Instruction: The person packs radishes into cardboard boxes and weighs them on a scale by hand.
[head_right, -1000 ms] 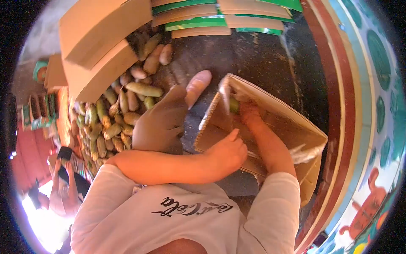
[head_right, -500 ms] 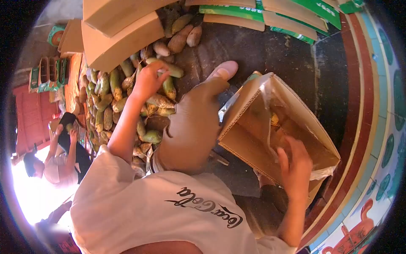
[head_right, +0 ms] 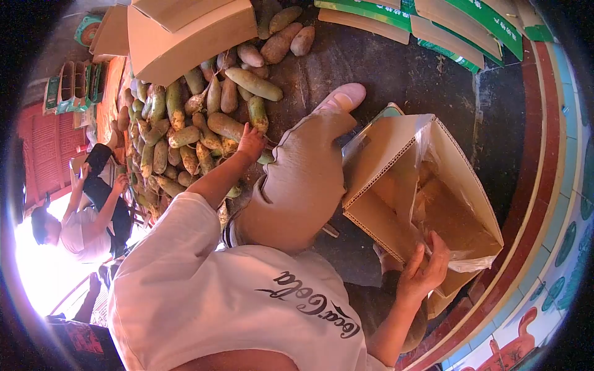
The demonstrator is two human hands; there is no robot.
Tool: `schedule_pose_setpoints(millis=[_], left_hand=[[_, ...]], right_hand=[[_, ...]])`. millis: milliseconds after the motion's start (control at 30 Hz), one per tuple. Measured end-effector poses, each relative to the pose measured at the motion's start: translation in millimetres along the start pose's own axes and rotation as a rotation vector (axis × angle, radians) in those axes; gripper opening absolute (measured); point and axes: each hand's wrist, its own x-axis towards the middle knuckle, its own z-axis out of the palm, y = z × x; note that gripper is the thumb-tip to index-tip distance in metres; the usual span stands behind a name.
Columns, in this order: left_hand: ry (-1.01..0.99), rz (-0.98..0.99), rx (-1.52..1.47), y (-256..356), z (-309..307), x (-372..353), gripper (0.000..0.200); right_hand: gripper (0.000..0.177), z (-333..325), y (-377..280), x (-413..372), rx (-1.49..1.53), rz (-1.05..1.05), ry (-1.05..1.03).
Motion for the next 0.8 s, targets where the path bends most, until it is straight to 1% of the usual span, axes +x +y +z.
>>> schedule_pose_setpoints(millis=[67, 167, 267, 333, 400, 433, 467, 500, 533, 600, 633, 667, 733, 800], left_hand=[[-0.077, 0.025, -0.044, -3, -5, 5, 0.029], [0.304, -0.060, -0.134, -25, 0, 2, 0.023], [0.467, -0.314, -0.574, -78, -54, -16, 0.023], [0.720, -0.417, -0.696, -120, -40, -28, 0.024], [0.753, -0.648, -1.004, -157, -44, -42, 0.021], [0.766, -0.647, -1.220, -172, -51, -50, 0.020], [0.773, -0.639, -1.438, -184, -65, -57, 0.020], [0.916, -0.523, -1.598, -183, -89, -63, 0.020], [0.939, -0.499, -1.715, -168, -141, -80, 0.019], [1.102, -0.328, -1.834, -159, -201, -90, 0.020], [1.140, -0.324, -1.764, -160, -226, -95, 0.022], [1.158, -0.232, -1.777, -150, -260, -110, 0.023], [1.326, -0.048, -1.825, -133, -311, -128, 0.023], [1.435, 0.164, -1.840, -110, -354, -153, 0.021]], right_hand=[[0.021, -1, 0, 1, -0.004, -0.018, -0.016], [0.021, -2, -2, 4, -0.013, -0.041, -0.019], [0.020, -4, -7, 5, -0.011, -0.067, -0.002], [0.020, -8, -11, 9, 0.005, -0.100, 0.032], [0.019, -12, -21, 15, 0.040, -0.141, 0.070], [0.018, -13, -27, 17, 0.126, -0.126, 0.081], [0.018, -14, -33, 21, 0.214, -0.116, 0.096], [0.017, -14, -40, 25, 0.302, -0.109, 0.109], [0.017, -14, -49, 30, 0.384, -0.115, 0.092], [0.016, -15, -72, 42, 0.541, -0.133, 0.069], [0.015, -15, -86, 48, 0.637, -0.125, 0.013], [0.014, -16, -101, 53, 0.732, -0.120, -0.040], [0.019, 1, -122, 62, 1.020, -0.061, -0.224], [0.037, 18, -144, 76, 1.317, -0.027, -0.443]])
